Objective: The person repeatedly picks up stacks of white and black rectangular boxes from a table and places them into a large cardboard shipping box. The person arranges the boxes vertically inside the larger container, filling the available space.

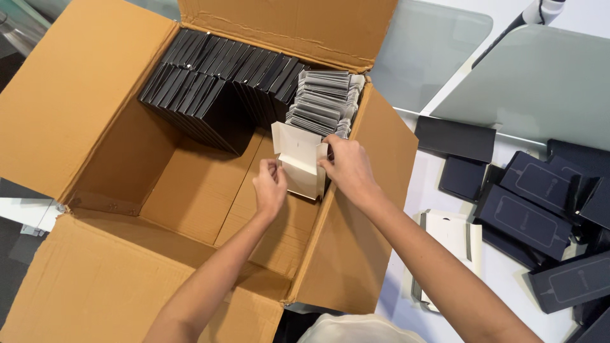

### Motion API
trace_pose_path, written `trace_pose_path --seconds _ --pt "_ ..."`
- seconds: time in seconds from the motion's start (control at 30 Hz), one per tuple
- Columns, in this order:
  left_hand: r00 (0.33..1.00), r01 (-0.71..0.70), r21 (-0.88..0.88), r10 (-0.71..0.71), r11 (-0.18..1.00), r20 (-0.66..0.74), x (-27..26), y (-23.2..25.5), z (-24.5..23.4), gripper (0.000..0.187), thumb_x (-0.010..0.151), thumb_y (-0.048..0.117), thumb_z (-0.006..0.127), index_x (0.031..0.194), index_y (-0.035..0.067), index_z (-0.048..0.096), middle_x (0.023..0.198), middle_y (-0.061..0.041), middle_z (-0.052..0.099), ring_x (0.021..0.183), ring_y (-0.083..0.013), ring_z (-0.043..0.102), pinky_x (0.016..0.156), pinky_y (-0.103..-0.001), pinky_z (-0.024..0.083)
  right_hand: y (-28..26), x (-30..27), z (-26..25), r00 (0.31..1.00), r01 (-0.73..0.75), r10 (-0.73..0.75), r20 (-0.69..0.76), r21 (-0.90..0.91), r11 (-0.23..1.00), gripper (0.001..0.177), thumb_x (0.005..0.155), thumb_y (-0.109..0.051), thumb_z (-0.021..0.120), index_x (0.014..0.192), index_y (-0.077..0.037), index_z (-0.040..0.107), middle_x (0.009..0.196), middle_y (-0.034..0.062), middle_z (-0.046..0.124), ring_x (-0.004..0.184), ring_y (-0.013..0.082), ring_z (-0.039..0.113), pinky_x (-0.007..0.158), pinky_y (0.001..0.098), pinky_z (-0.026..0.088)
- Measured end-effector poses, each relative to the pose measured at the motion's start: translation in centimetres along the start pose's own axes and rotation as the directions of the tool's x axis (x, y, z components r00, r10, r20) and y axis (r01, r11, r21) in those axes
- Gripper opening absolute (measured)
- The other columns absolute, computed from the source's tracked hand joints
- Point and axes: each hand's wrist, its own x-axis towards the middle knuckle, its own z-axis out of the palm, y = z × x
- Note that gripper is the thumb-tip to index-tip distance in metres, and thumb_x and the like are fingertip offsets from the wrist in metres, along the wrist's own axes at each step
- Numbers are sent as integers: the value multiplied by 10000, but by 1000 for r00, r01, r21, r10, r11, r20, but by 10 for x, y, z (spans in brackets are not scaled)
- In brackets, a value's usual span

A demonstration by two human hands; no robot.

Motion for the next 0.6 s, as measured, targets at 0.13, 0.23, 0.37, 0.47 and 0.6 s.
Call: trace_pose_path --seconds 0.13,0.23,0.37,0.47,0.6 --pt "993 69 62 -75 996 87 -9 7 1 519 948 205 651 1354 -51 453 1247 -322 680 1180 -378 689 1012 -417 524 3 -3 0 999 -15 16 28 -46 999 351 752 -103 852 1060 -20 708 842 209 738 823 348 740 772 450 574" --pt "992 -17 94 5 995 122 -16 25 3 743 914 319 735 1420 -71 355 1309 -384 603 1259 -442 614 1065 -461 475 3 -6 1 1000 9 -8 11 -63 998 340 749 -101 861 1038 -10 707 835 215 733 819 344 740 761 451 573" --pt "981 121 132 -139 984 134 -24 54 3 945 822 448 793 1458 -47 300 1297 -362 606 1203 -439 635 1034 -453 491 5 -5 3 1000 14 -14 10 -66 998 332 758 -98 849 1033 11 697 832 215 734 818 331 749 757 453 577" --pt "982 138 112 -150 984 113 -26 60 7 953 832 464 795 1470 -42 300 1300 -351 608 1197 -432 640 1035 -448 488 2 -7 2 999 32 -33 -23 -46 998 370 762 -97 837 1084 20 697 839 228 726 803 344 751 745 446 585" --pt "992 93 37 -95 995 81 -26 52 12 937 834 453 816 1441 -52 312 1336 -336 599 1203 -418 647 1022 -447 497 -4 -15 -2 999 -12 13 -35 30 999 398 788 -114 832 1114 49 671 877 253 729 823 366 732 743 442 583"
